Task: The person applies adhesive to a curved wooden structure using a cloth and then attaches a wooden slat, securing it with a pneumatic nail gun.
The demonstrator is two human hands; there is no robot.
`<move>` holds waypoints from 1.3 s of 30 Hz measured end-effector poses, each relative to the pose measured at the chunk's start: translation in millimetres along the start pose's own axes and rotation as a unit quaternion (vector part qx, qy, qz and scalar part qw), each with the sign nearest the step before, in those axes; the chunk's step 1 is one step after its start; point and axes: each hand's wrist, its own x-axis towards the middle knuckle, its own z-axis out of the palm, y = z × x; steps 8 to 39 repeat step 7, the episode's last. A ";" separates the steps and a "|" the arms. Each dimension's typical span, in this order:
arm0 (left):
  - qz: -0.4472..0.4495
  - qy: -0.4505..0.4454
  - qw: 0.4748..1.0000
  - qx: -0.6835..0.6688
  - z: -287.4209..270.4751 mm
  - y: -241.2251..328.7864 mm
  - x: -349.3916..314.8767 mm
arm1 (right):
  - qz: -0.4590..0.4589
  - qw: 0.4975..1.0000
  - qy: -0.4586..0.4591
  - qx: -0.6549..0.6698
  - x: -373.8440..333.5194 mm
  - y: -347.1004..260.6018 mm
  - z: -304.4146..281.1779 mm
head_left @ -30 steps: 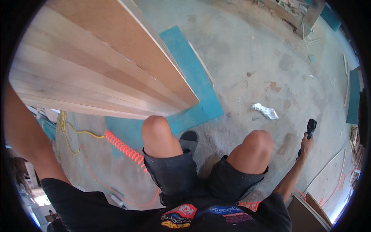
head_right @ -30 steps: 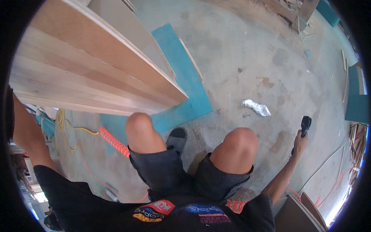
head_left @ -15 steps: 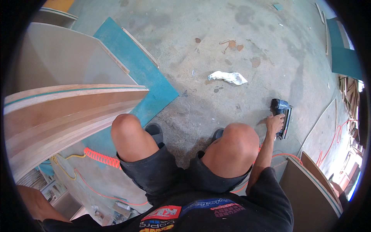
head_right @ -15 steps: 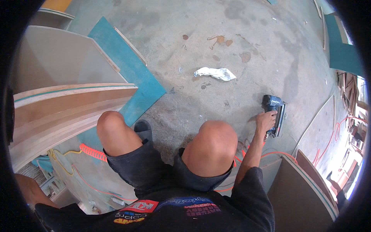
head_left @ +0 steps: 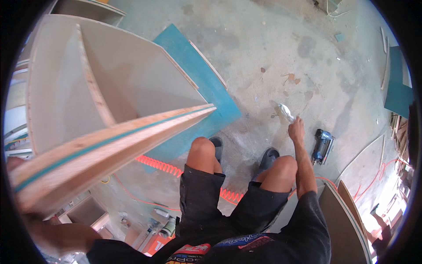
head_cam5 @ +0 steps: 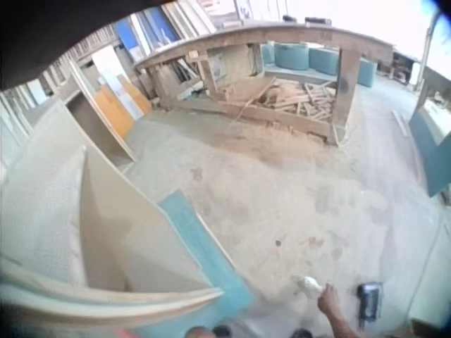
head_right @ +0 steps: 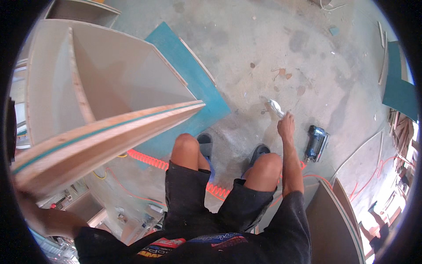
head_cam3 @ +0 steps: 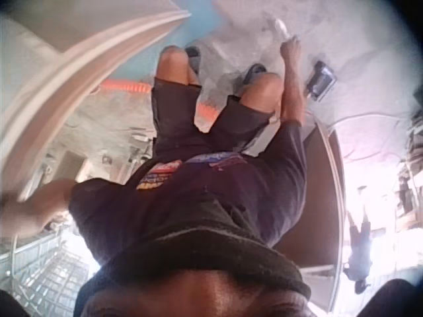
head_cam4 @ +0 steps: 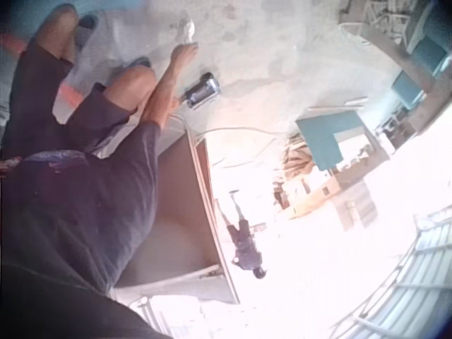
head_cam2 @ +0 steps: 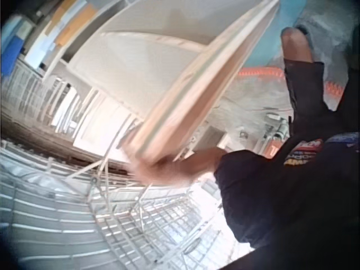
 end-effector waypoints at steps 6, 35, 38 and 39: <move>0.048 -0.084 0.995 -0.031 12.6 40.5 11.8 | 0.183 0.981 0.061 0.016 -207.2 38.7 -108.4; 0.056 -0.079 0.994 -0.047 9.4 46.3 17.0 | 0.252 0.960 0.064 0.105 -251.6 31.7 -132.8; 0.056 -0.079 0.994 -0.047 9.4 46.3 17.0 | 0.252 0.960 0.064 0.105 -251.6 31.7 -132.8; 0.056 -0.079 0.994 -0.047 9.4 46.3 17.0 | 0.252 0.960 0.064 0.105 -251.6 31.7 -132.8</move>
